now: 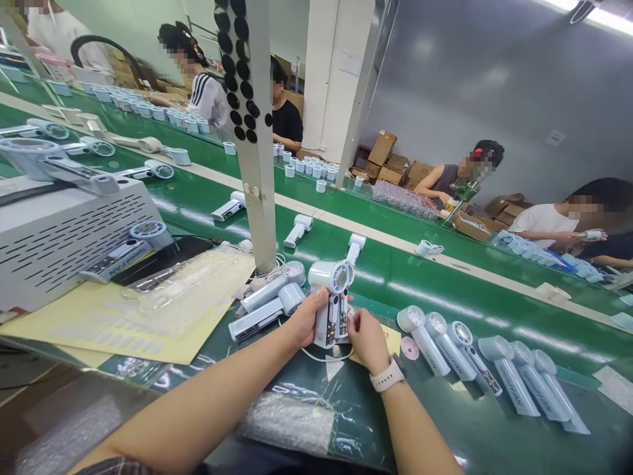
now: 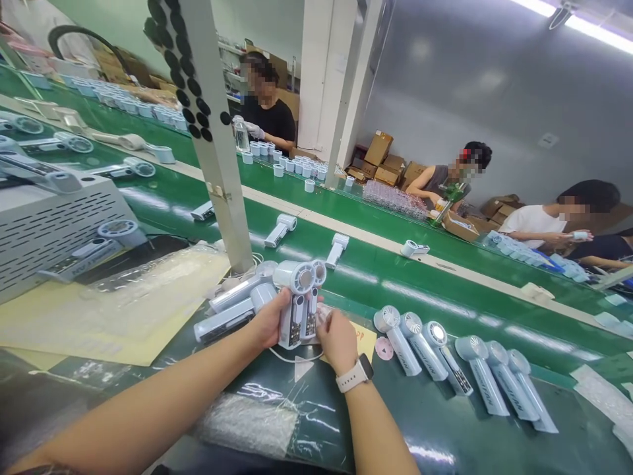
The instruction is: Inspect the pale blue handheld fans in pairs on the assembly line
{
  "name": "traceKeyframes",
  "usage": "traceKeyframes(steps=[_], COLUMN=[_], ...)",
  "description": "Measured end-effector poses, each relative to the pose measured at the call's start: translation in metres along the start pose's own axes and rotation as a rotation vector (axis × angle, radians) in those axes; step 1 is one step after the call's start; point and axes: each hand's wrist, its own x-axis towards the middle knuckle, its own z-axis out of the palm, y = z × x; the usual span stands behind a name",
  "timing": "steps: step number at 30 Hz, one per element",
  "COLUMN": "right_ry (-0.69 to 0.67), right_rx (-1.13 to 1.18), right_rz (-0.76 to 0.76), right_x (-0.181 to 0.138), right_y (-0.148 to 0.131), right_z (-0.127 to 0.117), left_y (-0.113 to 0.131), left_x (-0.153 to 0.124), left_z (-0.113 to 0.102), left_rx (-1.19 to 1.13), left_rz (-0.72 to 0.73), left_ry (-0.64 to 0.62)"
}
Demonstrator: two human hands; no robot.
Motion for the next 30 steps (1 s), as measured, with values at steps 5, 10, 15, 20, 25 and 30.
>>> traceKeyframes(steps=[5,10,15,20,25,30], right_ry=[-0.068,-0.116,-0.44,-0.488,-0.405,-0.534], right_rx=[0.381,0.535,0.616,0.803,0.903,0.971], right_rz=[-0.014,-0.092,-0.106,-0.105,-0.117,-0.117], right_x=[-0.002,-0.014,-0.033,-0.045,-0.05,-0.052], right_y=[0.011,-0.002,-0.021,-0.031,-0.035,-0.034], right_z=[-0.019,-0.024,-0.004,0.017,0.021,0.02], left_y=[0.004,0.013,0.022,0.027,0.026,0.024], left_x=[0.005,0.01,0.008,0.004,0.0,-0.003], left_z=[-0.004,-0.005,0.005,0.014,0.017,0.023], left_rx=[-0.021,-0.032,-0.069,-0.054,-0.031,0.03], left_rz=[0.066,0.142,0.26,0.314,0.402,0.456], left_ry=[0.013,0.098,0.083,0.091,0.068,0.056])
